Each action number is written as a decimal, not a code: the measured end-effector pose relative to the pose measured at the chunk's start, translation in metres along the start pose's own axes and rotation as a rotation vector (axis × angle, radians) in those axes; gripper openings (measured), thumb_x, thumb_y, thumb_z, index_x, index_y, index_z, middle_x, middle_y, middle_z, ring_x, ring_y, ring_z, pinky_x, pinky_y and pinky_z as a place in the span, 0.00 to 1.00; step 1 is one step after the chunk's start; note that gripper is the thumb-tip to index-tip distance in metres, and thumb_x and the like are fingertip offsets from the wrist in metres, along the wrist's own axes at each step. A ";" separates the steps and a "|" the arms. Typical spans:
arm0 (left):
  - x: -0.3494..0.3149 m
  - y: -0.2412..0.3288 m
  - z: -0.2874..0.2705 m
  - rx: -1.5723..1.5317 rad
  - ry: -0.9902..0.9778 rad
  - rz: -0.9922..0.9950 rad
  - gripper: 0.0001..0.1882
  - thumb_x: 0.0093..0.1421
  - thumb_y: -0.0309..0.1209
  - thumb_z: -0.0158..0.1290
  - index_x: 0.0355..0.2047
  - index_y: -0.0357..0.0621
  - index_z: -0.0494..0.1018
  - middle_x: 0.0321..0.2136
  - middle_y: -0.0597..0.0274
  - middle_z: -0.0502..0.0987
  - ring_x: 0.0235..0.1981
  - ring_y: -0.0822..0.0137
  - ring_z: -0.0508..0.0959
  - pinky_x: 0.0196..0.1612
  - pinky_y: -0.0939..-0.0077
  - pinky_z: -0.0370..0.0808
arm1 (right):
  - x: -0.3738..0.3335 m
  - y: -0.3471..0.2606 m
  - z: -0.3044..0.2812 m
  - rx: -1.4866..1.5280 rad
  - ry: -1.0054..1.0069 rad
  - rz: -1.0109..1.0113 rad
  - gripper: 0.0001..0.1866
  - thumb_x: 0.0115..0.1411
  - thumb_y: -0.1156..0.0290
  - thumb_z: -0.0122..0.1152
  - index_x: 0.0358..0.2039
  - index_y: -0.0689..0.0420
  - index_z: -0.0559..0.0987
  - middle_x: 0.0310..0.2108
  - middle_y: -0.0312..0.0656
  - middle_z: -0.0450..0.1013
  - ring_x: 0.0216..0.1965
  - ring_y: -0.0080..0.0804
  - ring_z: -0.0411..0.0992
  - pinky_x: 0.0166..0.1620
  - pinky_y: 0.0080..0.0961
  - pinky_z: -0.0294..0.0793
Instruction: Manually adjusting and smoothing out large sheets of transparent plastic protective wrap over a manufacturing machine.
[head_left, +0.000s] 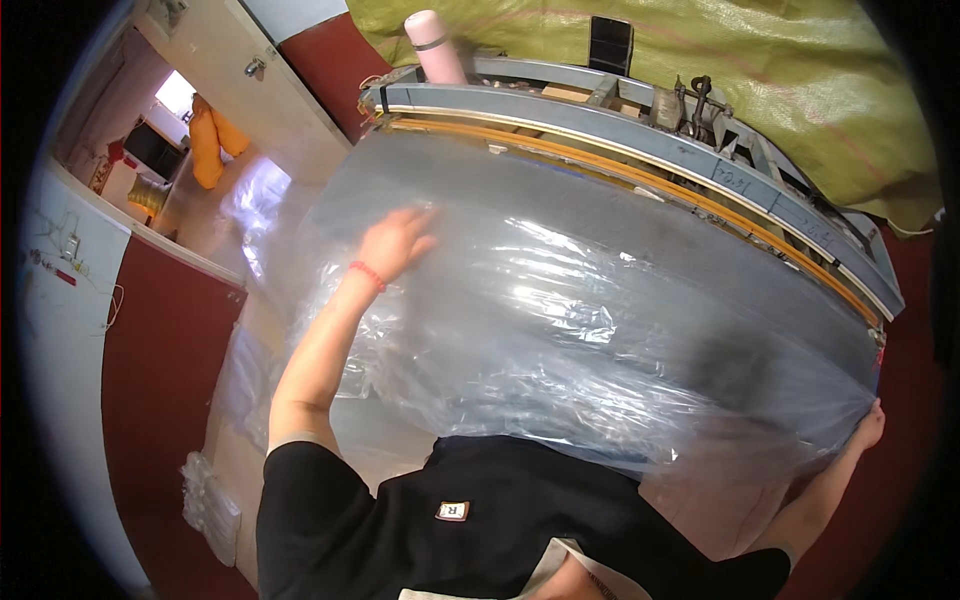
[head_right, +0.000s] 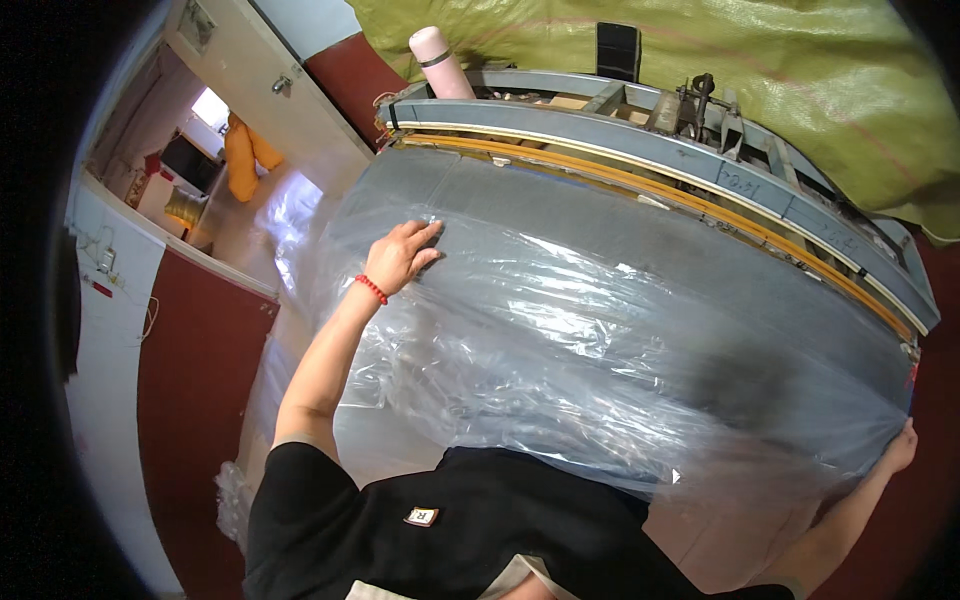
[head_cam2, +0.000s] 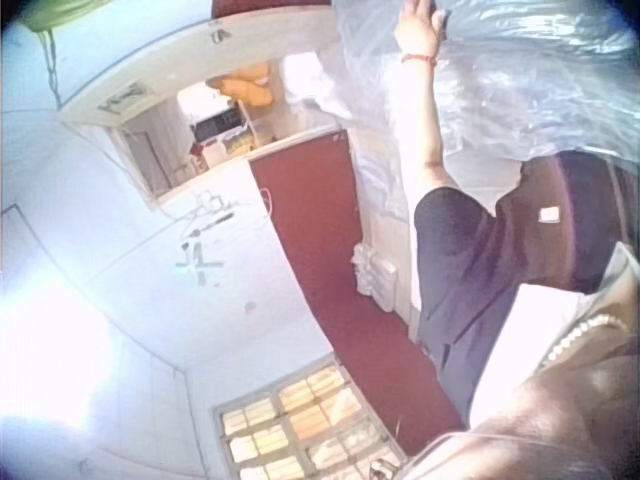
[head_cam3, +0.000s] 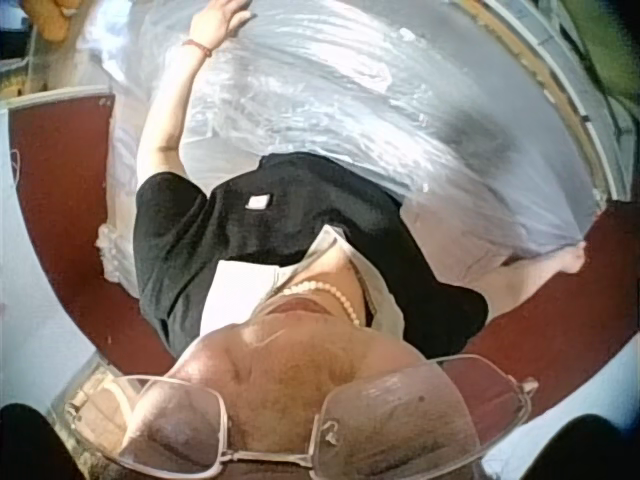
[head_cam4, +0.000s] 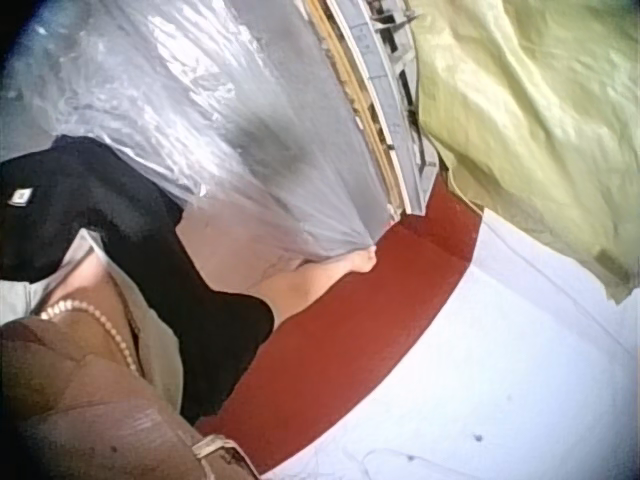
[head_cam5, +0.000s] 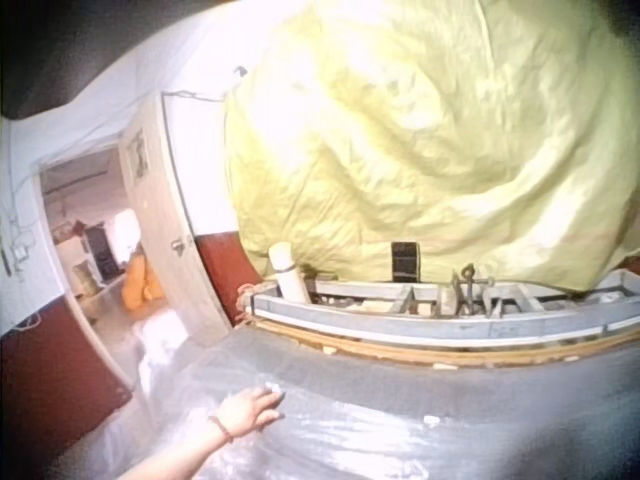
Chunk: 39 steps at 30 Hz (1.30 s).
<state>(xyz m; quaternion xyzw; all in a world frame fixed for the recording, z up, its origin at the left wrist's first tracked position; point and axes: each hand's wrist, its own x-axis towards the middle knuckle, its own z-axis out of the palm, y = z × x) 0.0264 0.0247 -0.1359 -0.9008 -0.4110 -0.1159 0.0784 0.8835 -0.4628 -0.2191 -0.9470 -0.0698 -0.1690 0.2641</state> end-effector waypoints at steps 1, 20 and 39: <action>0.005 0.000 0.002 -0.058 -0.018 -0.040 0.18 0.52 0.38 0.50 0.44 0.50 0.70 0.38 0.58 0.72 0.38 0.56 0.71 0.38 0.65 0.71 | 0.002 0.006 -0.003 0.409 -0.042 0.061 0.22 0.55 0.53 0.54 0.39 0.60 0.75 0.36 0.43 0.74 0.38 0.35 0.70 0.43 0.28 0.67; 0.036 -0.006 0.029 -0.479 -0.035 -0.321 0.17 0.48 0.34 0.54 0.38 0.39 0.70 0.38 0.51 0.72 0.43 0.54 0.70 0.45 0.65 0.67 | -0.018 0.048 -0.123 0.968 -0.058 0.247 0.21 0.52 0.60 0.60 0.44 0.59 0.74 0.43 0.39 0.70 0.45 0.29 0.65 0.50 0.26 0.62; 0.155 -0.152 0.147 -1.089 0.703 -0.649 0.09 0.55 0.33 0.49 0.21 0.45 0.65 0.16 0.76 0.61 0.18 0.81 0.58 0.20 0.86 0.55 | -0.014 -0.182 0.105 0.860 0.110 -0.029 0.09 0.53 0.68 0.59 0.25 0.60 0.73 0.21 0.39 0.71 0.24 0.27 0.69 0.32 0.22 0.68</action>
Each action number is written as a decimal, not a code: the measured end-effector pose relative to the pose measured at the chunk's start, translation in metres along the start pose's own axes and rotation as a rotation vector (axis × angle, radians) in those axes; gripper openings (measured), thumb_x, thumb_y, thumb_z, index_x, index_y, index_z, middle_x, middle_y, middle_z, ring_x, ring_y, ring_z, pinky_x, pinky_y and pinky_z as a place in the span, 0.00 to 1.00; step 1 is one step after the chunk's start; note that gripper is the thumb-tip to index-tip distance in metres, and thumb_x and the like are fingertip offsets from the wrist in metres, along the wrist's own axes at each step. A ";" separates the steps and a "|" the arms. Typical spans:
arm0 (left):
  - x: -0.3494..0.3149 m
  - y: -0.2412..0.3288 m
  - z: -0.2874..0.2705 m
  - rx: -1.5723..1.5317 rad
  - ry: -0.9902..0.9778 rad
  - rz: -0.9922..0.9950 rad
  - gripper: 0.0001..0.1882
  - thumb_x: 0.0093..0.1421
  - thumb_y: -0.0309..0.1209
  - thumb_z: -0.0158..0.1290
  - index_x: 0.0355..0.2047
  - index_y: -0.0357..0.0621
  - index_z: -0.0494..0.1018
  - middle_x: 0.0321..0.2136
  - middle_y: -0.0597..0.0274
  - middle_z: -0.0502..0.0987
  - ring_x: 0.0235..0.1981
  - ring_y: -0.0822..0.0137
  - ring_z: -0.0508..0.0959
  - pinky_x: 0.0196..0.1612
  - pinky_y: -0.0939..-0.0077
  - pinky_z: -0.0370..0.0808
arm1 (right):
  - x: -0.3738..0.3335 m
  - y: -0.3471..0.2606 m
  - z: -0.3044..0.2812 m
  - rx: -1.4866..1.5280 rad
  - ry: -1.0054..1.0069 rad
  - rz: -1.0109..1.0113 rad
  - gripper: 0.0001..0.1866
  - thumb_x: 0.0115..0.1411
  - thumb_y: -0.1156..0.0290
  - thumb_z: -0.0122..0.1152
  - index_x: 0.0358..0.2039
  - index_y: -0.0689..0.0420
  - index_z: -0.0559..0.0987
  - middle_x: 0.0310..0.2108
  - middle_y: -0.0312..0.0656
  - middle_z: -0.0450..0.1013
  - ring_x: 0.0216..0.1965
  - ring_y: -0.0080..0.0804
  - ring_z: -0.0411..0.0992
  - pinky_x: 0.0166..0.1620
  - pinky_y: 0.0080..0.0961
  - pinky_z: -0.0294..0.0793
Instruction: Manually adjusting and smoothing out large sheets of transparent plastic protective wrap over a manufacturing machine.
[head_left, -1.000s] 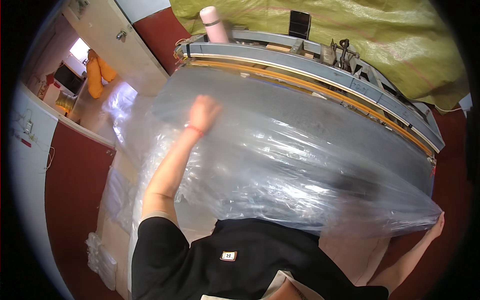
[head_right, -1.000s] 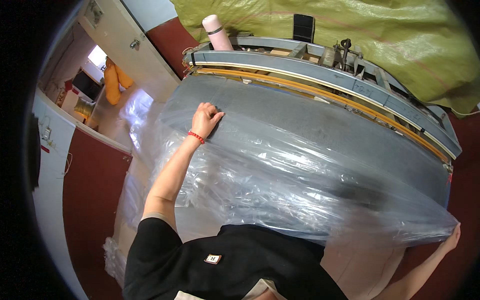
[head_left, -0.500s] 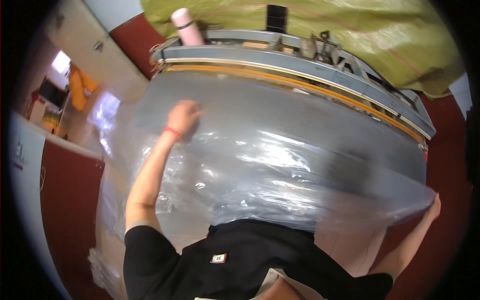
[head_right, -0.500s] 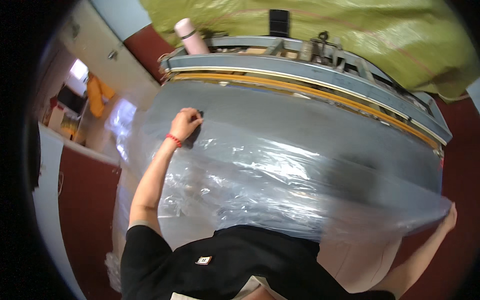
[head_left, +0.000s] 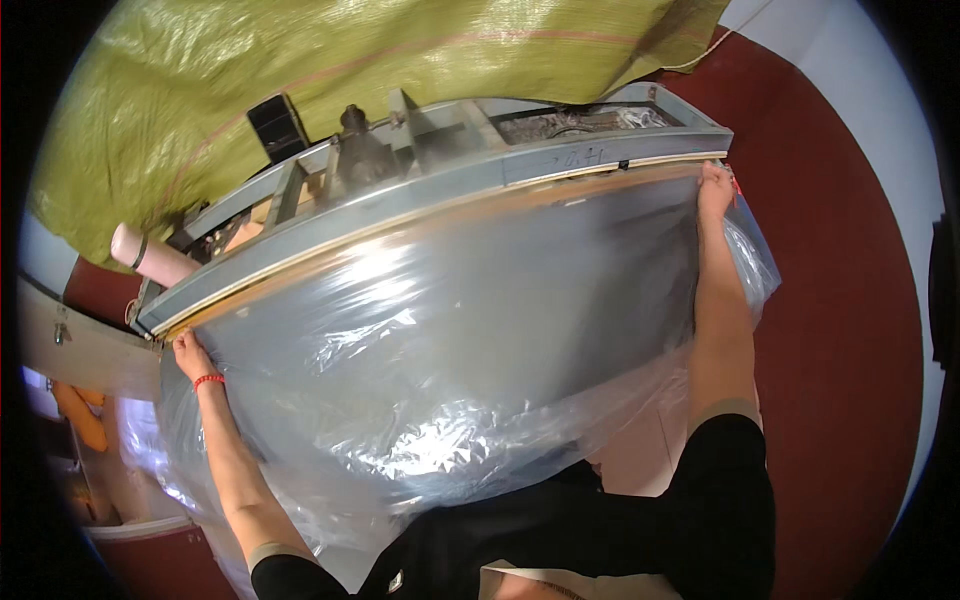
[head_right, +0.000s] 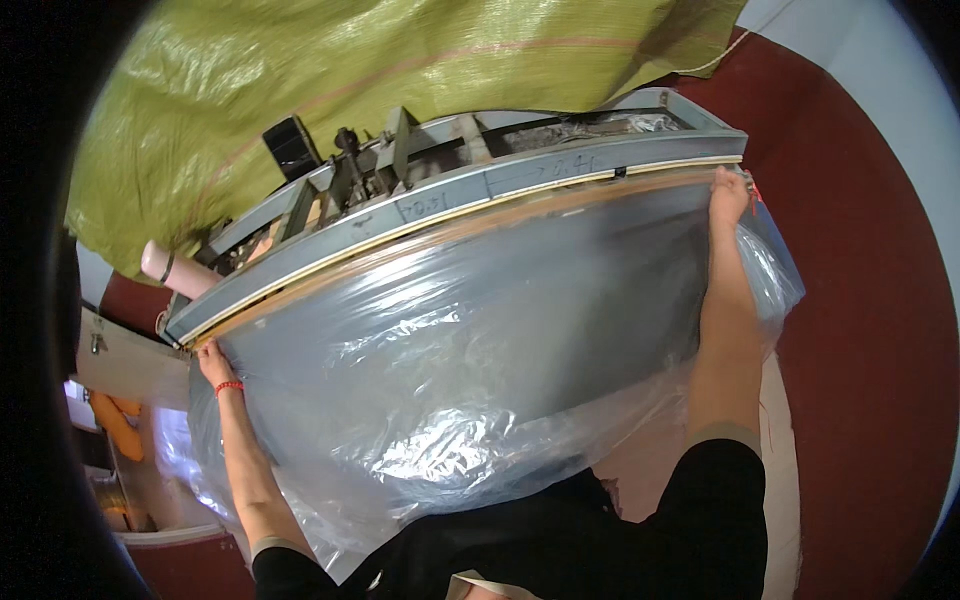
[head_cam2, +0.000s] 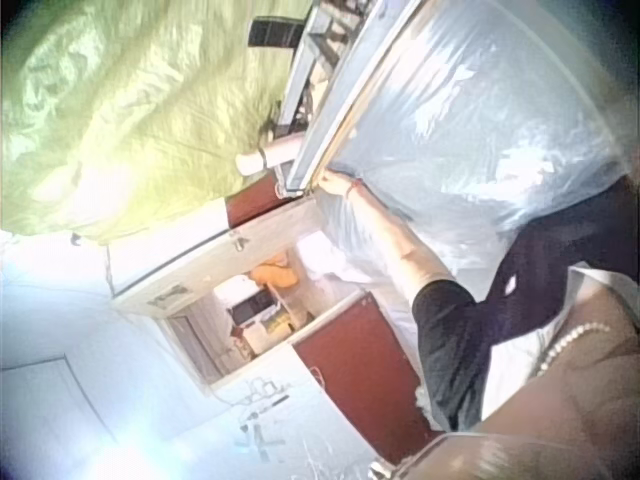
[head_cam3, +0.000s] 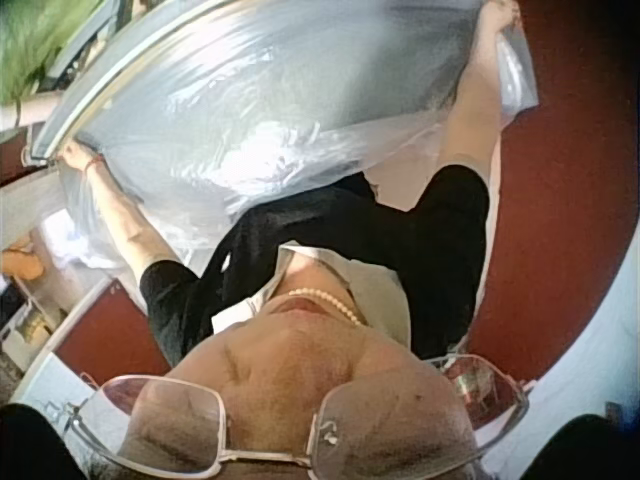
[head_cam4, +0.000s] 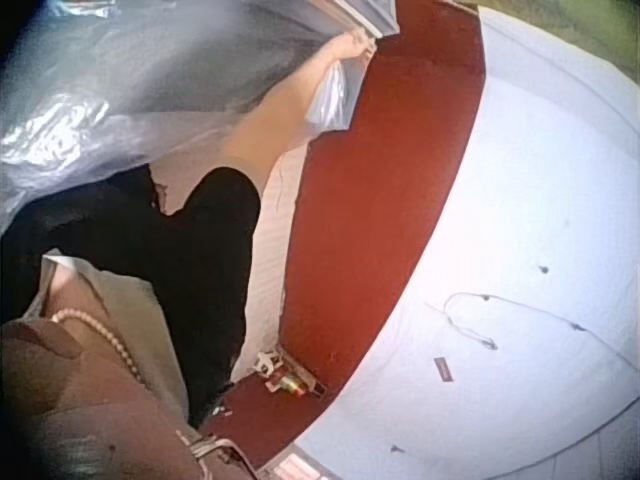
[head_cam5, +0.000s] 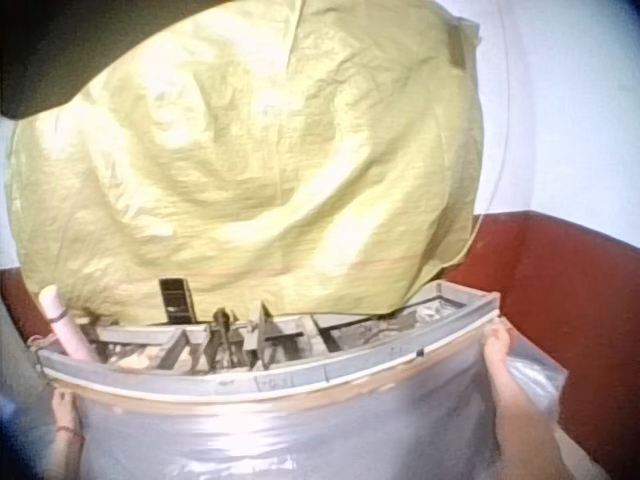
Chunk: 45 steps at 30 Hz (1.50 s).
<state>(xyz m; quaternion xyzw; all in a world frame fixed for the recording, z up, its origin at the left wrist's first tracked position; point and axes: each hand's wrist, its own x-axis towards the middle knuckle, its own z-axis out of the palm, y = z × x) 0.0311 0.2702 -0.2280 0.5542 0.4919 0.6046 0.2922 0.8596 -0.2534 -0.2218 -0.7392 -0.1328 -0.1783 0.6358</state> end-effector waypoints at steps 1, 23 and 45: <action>0.004 0.000 0.004 -0.006 -0.024 -0.005 0.09 0.55 0.34 0.51 0.21 0.46 0.66 0.17 0.76 0.61 0.18 0.81 0.58 0.21 0.86 0.56 | 0.000 -0.004 0.001 -0.006 0.013 -0.003 0.09 0.53 0.68 0.59 0.25 0.60 0.73 0.21 0.39 0.71 0.24 0.27 0.69 0.32 0.22 0.68; -0.014 0.044 0.014 -0.189 0.023 -0.230 0.05 0.56 0.31 0.44 0.30 0.44 0.67 0.22 0.69 0.69 0.18 0.76 0.66 0.21 0.82 0.66 | -0.010 -0.056 -0.016 0.146 -0.091 0.202 0.12 0.59 0.64 0.48 0.32 0.61 0.71 0.20 0.40 0.70 0.16 0.24 0.67 0.20 0.19 0.68; -0.133 0.088 -0.031 0.152 -0.443 0.022 0.03 0.54 0.24 0.45 0.27 0.42 0.69 0.18 0.73 0.67 0.21 0.81 0.64 0.24 0.87 0.62 | -0.427 0.122 -0.371 -0.308 -1.084 1.432 0.08 0.54 0.74 0.50 0.34 0.62 0.73 0.29 0.44 0.73 0.28 0.36 0.73 0.24 0.32 0.71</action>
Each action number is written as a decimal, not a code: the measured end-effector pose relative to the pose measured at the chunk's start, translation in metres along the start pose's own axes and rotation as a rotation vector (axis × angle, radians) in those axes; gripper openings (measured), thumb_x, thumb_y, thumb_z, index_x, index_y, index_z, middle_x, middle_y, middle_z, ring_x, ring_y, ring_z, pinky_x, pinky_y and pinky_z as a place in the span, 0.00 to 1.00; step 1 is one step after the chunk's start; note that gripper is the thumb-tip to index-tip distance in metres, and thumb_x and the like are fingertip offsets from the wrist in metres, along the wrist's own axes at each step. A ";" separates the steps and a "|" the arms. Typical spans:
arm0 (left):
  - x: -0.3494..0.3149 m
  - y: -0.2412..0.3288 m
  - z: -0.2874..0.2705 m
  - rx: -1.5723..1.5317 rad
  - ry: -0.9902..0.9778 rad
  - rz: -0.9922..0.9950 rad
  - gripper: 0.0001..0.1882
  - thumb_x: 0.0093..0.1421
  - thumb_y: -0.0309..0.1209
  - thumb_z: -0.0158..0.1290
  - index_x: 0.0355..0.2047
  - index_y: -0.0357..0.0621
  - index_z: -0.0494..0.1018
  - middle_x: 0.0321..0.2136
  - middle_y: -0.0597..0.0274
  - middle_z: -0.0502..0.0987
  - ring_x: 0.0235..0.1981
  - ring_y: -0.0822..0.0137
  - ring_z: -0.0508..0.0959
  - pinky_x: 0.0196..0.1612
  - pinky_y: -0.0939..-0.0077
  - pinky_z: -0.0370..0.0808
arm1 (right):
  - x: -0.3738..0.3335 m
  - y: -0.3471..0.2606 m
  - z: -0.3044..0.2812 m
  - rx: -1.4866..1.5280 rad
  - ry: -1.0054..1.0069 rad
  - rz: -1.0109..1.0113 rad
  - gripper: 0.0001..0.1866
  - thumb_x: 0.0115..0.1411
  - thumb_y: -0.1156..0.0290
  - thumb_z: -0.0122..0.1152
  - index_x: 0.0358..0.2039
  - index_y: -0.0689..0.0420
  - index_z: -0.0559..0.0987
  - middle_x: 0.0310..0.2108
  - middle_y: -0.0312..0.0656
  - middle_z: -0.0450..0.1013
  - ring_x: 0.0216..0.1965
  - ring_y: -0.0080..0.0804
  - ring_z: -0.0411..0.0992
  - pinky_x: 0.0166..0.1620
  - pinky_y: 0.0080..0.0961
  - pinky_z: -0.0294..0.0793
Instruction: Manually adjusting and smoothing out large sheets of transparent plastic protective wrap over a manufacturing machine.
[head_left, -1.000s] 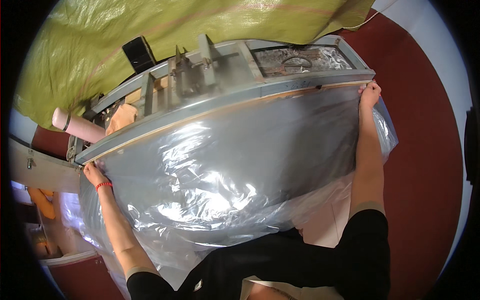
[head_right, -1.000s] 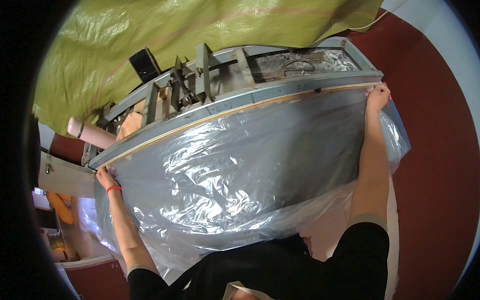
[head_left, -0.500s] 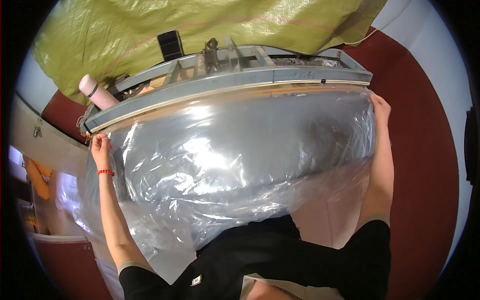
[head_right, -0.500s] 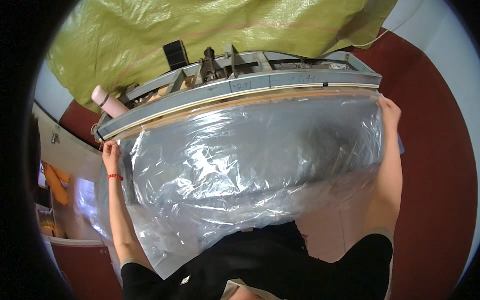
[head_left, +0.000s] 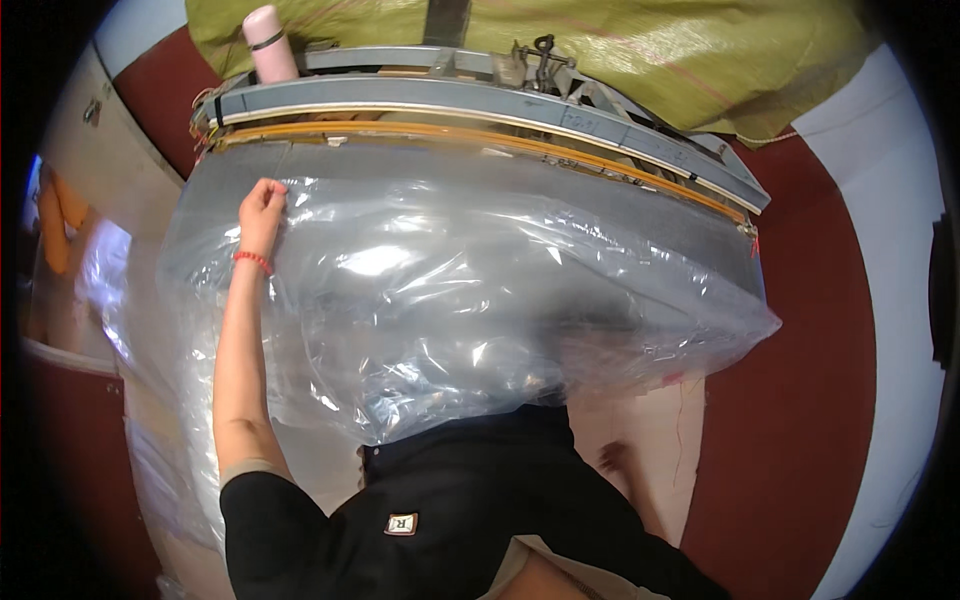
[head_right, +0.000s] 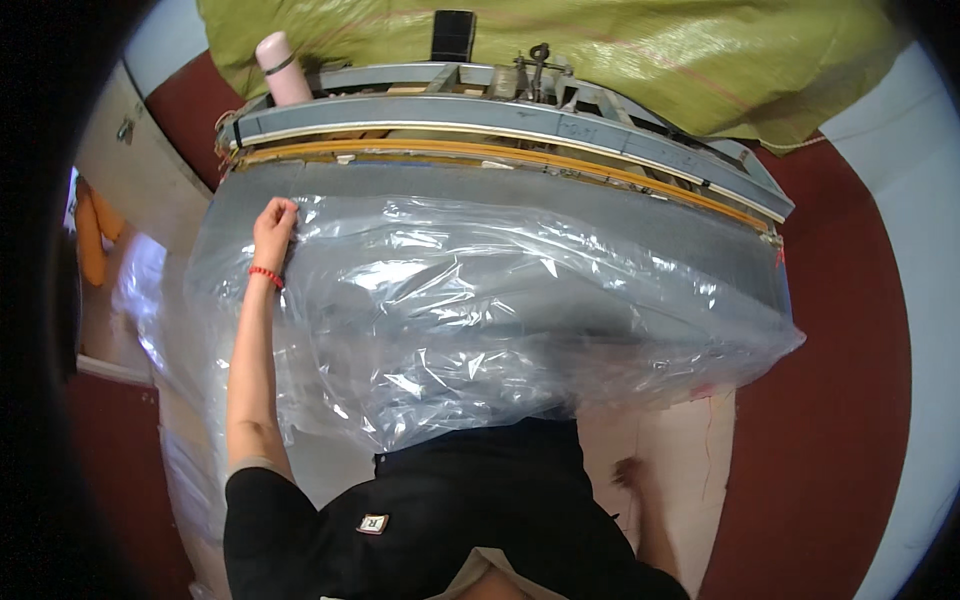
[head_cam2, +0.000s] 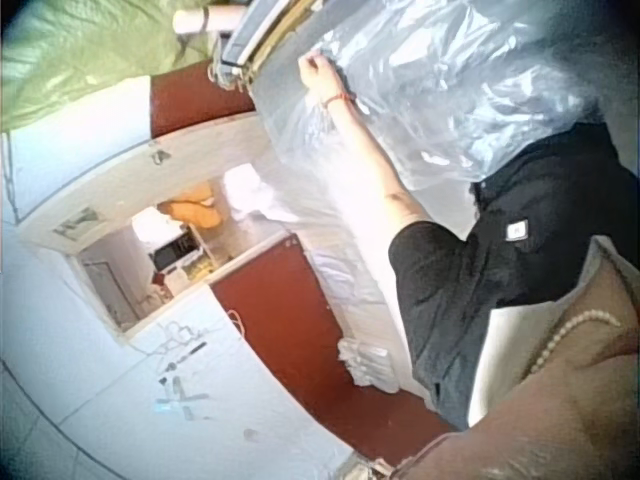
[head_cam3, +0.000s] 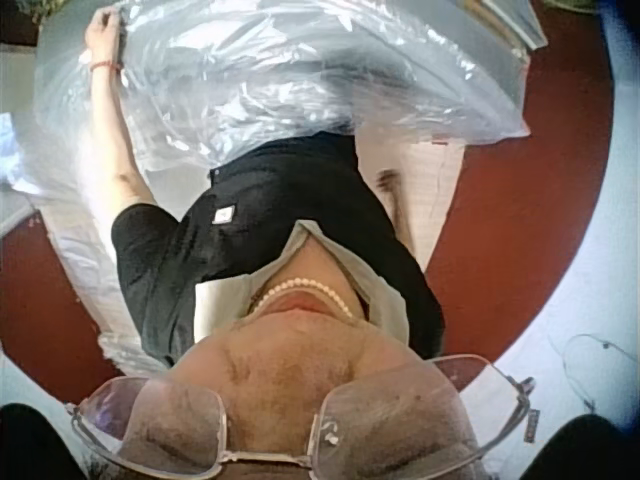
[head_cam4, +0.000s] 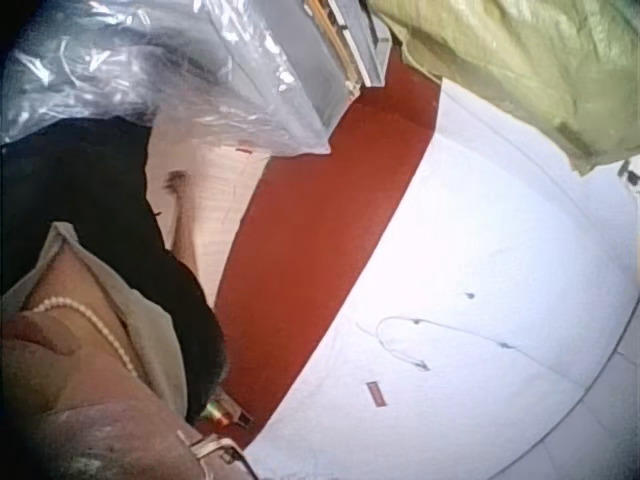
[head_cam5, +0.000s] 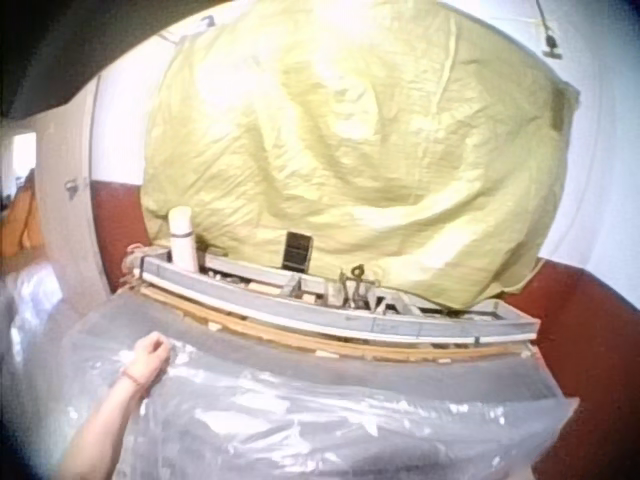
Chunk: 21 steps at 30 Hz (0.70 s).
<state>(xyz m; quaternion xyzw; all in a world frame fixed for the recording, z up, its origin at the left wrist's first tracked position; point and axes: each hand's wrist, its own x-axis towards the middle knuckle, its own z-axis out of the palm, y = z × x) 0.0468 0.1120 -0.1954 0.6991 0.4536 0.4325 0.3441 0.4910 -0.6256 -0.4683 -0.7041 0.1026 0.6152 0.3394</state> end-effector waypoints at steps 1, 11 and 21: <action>0.000 -0.003 -0.002 0.005 0.010 -0.008 0.03 0.54 0.24 0.45 0.27 0.42 0.69 0.18 0.73 0.67 0.21 0.81 0.64 0.24 0.87 0.62 | -0.010 0.070 0.012 -0.012 -0.005 0.004 0.08 0.54 0.74 0.50 0.34 0.62 0.73 0.29 0.44 0.73 0.28 0.36 0.73 0.24 0.32 0.71; 0.001 -0.008 -0.012 -0.118 0.013 -0.044 0.03 0.54 0.24 0.46 0.27 0.40 0.69 0.18 0.71 0.69 0.20 0.81 0.66 0.23 0.86 0.64 | -0.116 -0.012 0.140 -0.404 0.018 -0.381 0.07 0.54 0.73 0.53 0.33 0.62 0.74 0.27 0.38 0.72 0.28 0.25 0.69 0.31 0.22 0.69; 0.003 -0.015 -0.013 -0.030 0.040 -0.025 0.05 0.48 0.23 0.47 0.27 0.39 0.71 0.17 0.65 0.71 0.21 0.75 0.70 0.27 0.80 0.67 | -0.244 -0.104 0.220 -0.273 -0.125 -0.390 0.04 0.53 0.74 0.58 0.27 0.61 0.74 0.25 0.31 0.71 0.26 0.16 0.66 0.31 0.14 0.66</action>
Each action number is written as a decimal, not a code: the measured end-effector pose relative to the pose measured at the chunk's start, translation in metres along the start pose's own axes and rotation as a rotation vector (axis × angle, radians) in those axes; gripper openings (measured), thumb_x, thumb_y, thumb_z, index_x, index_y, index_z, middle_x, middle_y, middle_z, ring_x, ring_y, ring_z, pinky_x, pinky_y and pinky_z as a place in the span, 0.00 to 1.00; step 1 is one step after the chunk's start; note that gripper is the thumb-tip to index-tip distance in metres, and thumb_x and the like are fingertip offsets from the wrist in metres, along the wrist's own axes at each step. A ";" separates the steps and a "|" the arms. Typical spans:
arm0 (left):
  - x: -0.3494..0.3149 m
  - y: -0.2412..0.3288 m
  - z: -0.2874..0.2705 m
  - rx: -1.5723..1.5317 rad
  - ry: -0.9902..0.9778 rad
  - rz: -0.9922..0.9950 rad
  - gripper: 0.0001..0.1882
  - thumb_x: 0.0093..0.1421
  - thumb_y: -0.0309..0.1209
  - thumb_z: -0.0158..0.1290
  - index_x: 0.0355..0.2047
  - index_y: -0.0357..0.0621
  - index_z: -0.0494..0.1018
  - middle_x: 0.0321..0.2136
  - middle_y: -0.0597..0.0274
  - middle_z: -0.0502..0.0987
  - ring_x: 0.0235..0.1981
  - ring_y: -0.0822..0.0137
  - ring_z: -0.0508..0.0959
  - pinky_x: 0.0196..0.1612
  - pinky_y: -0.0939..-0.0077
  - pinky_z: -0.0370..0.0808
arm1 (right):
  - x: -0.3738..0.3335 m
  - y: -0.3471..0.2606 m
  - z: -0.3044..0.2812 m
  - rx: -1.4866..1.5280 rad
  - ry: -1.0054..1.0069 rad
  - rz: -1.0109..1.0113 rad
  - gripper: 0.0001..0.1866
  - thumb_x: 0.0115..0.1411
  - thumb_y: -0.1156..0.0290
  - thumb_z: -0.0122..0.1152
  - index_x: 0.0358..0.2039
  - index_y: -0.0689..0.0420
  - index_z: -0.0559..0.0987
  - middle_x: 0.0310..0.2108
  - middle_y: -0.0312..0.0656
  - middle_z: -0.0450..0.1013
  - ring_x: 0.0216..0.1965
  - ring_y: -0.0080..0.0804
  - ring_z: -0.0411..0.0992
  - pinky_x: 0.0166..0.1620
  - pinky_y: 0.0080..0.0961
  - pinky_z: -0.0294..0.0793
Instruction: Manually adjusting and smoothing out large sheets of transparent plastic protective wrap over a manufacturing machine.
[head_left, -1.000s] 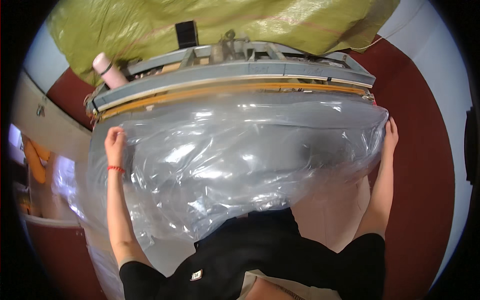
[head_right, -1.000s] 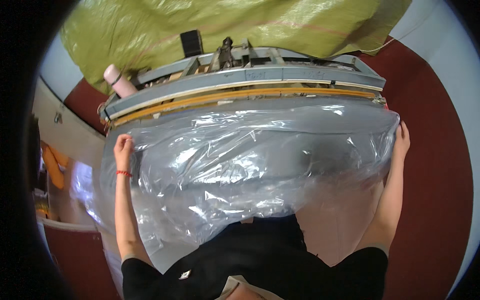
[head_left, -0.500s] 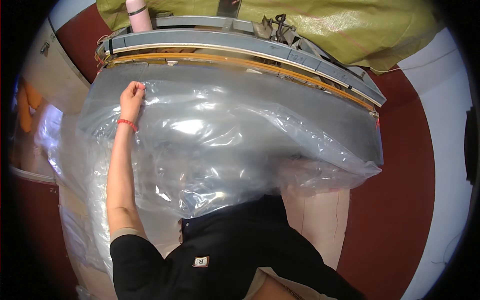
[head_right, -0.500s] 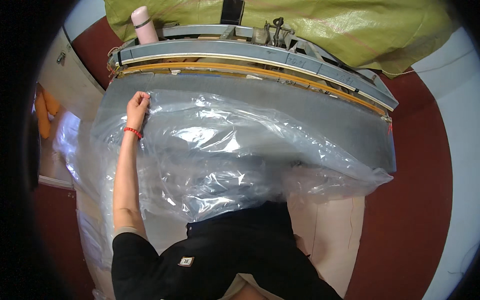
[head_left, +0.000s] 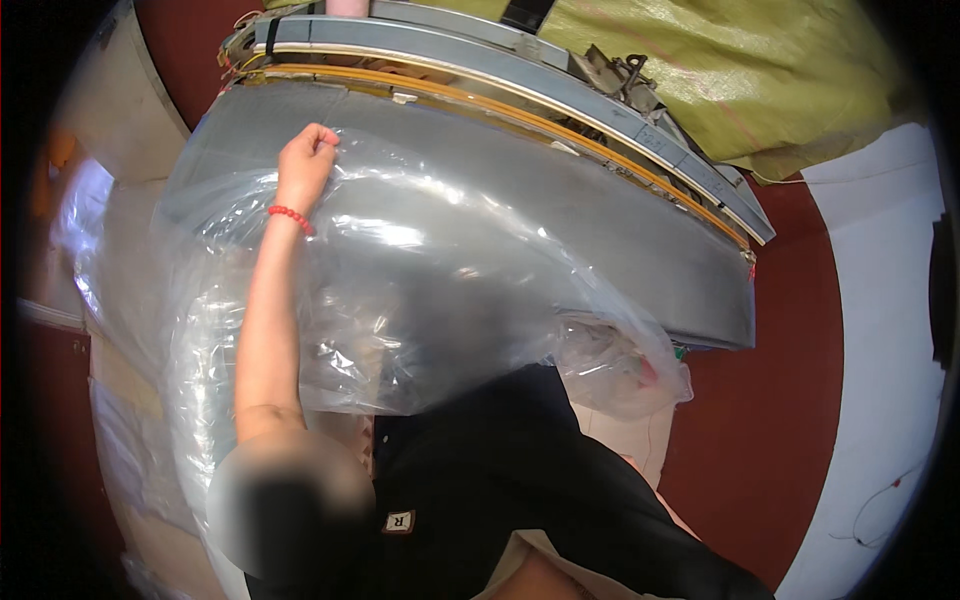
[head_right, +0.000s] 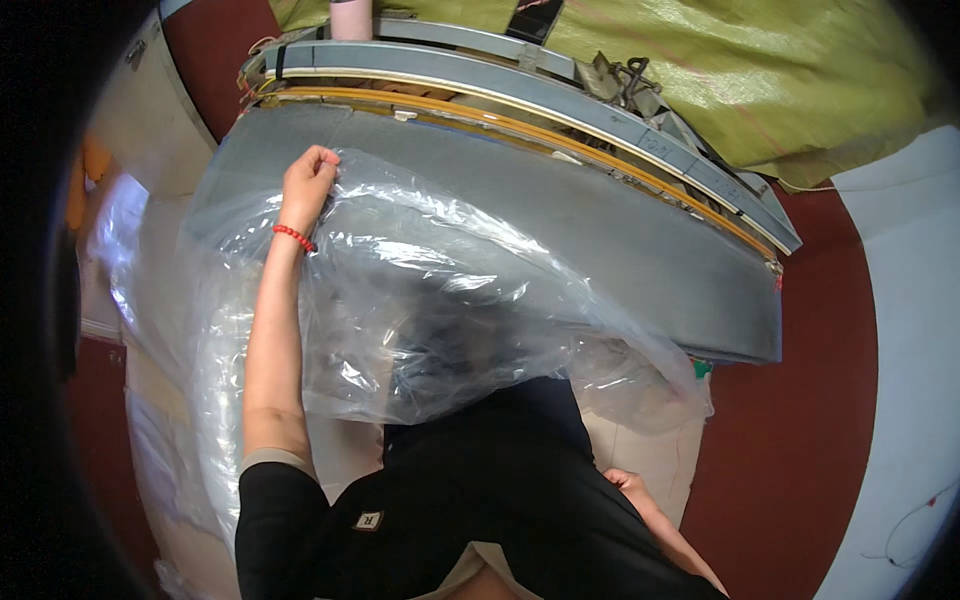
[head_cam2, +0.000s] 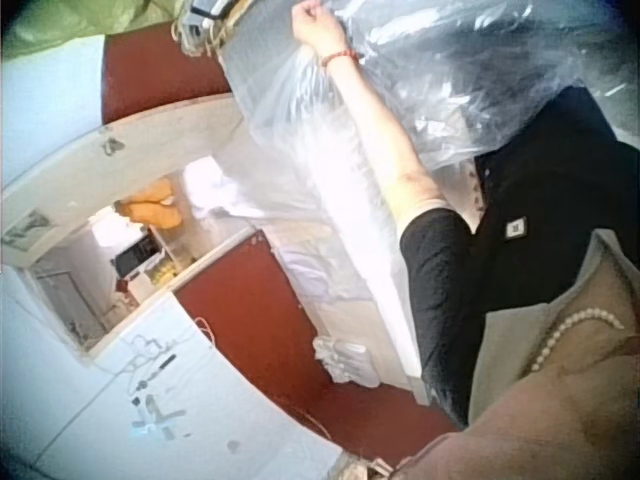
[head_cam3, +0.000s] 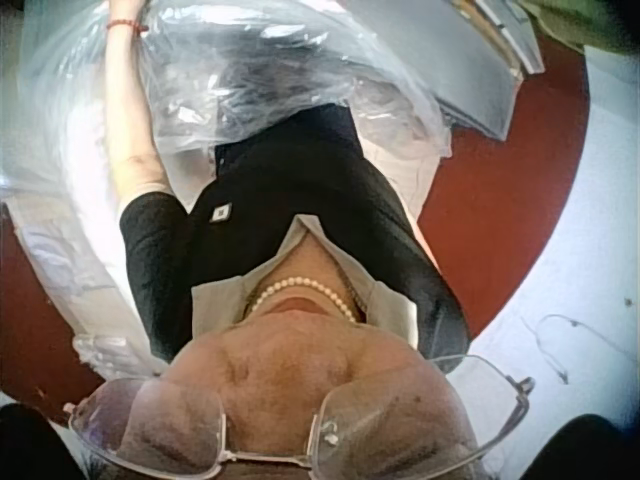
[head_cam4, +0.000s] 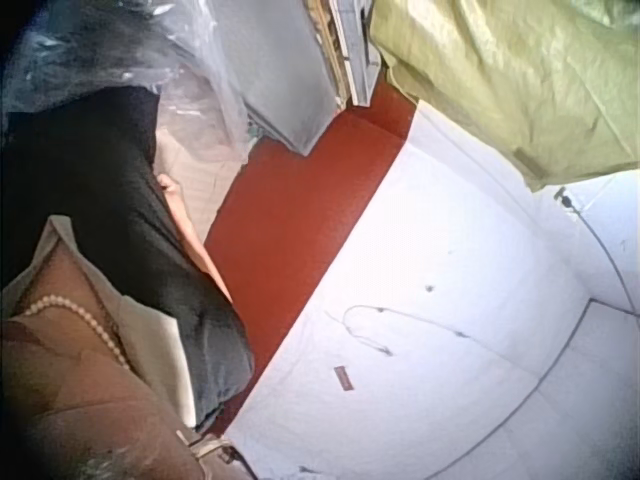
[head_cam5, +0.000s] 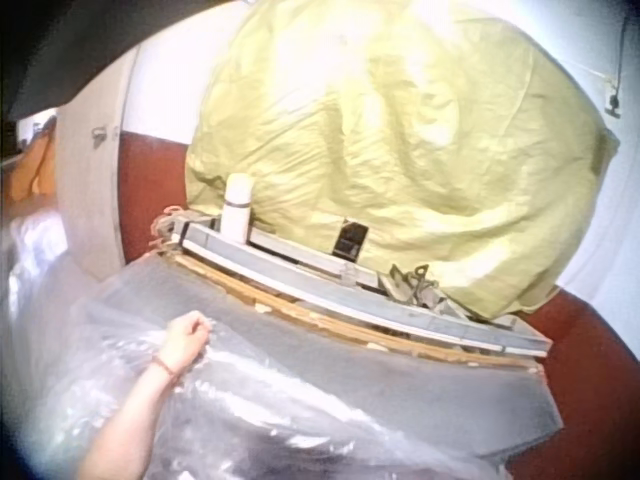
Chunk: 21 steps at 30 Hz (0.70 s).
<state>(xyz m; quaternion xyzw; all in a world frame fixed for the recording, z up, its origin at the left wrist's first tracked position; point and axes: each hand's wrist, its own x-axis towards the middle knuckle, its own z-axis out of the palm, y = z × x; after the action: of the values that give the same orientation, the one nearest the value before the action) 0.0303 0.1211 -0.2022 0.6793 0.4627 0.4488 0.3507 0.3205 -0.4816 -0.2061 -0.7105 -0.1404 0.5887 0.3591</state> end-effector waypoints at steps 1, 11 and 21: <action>0.001 -0.002 -0.001 0.019 0.005 0.017 0.05 0.48 0.23 0.47 0.27 0.39 0.71 0.17 0.63 0.71 0.21 0.73 0.70 0.27 0.78 0.68 | 0.002 -0.004 0.004 -0.010 -0.004 0.006 0.04 0.53 0.74 0.58 0.27 0.61 0.74 0.25 0.31 0.71 0.26 0.16 0.66 0.31 0.14 0.66; -0.005 0.008 -0.003 0.091 0.093 0.087 0.06 0.49 0.23 0.47 0.28 0.39 0.70 0.24 0.56 0.73 0.26 0.62 0.73 0.33 0.74 0.69 | 0.128 -0.222 0.097 -0.660 0.671 -1.205 0.03 0.53 0.77 0.54 0.29 0.62 0.73 0.27 0.43 0.68 0.28 0.30 0.68 0.33 0.20 0.66; -0.147 0.105 0.076 0.286 -0.310 0.914 0.09 0.46 0.32 0.56 0.26 0.44 0.70 0.32 0.62 0.71 0.38 0.60 0.70 0.39 0.66 0.67 | 0.201 -0.289 0.112 -0.840 0.308 -1.042 0.07 0.48 0.70 0.60 0.27 0.57 0.74 0.25 0.40 0.71 0.26 0.35 0.70 0.31 0.27 0.68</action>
<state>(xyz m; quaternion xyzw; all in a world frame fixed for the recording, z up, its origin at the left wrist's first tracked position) 0.1091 -0.0564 -0.1769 0.9125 0.1172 0.3823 0.0863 0.3341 -0.1150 -0.1641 -0.7048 -0.6276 0.1269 0.3054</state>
